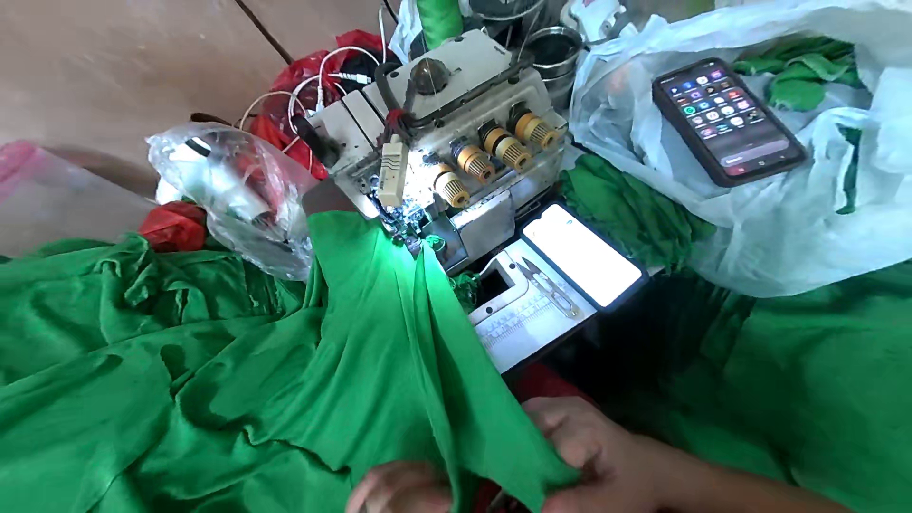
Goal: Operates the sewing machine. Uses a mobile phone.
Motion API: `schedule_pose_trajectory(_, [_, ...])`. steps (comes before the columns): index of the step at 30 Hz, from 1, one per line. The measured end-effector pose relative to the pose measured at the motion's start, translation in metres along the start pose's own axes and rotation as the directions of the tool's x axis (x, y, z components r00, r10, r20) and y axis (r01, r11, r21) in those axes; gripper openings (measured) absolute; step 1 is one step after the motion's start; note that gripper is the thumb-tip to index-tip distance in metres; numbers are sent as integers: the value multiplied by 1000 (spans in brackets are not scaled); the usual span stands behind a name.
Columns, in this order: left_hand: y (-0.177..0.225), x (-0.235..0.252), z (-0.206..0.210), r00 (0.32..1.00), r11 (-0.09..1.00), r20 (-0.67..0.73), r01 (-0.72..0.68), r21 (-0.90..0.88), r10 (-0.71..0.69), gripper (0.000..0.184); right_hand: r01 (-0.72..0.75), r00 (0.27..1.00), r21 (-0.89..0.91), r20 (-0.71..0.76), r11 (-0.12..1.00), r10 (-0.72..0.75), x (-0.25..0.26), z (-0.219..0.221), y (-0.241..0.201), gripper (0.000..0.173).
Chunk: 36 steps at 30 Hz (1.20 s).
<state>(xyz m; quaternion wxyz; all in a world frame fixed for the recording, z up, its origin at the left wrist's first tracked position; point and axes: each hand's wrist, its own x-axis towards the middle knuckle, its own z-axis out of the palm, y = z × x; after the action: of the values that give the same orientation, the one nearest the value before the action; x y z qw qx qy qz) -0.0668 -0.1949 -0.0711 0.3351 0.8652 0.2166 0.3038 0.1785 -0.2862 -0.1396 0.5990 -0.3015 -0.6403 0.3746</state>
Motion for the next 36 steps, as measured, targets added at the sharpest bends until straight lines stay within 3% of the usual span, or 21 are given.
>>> schedule_pose_trajectory(2, [8,2,6,997,997,-23,-73,-7,73,15,0,1000,18,-2,1000,0,2,9,-6,37])
schedule_pose_trajectory(5, [7,2,16,990,980,-57,-114,161,125,21,-182,978,142,-78,973,194,1,26,-12,21])
schedule_pose_trajectory(8, [0,-3,16,972,960,-173,-109,259,157,22,-290,945,295,-63,911,321,-3,33,-13,26])
schedule_pose_trajectory(12, [3,-4,20,886,975,-407,-198,98,221,12,-298,944,295,-48,908,326,-7,34,-15,23])
schedule_pose_trajectory(15, [3,-3,45,847,969,-488,-247,-5,213,14,-308,944,273,-32,912,328,-9,34,-18,21])
schedule_pose_trajectory(18, [-9,-9,69,878,973,-419,-218,76,230,16,-315,939,245,-57,917,338,-11,33,-19,19])
schedule_pose_trajectory(22, [-15,-13,70,911,953,-310,-211,219,273,25,-301,946,136,-80,944,313,-16,31,-17,20])
schedule_pose_trajectory(29, [-11,-12,67,897,945,-325,-231,233,299,18,-161,984,-6,-81,987,160,-14,32,-17,30])
schedule_pose_trajectory(36, [-9,-13,67,924,948,-276,-200,246,266,21,-154,988,-82,-38,985,151,-13,33,-19,36])
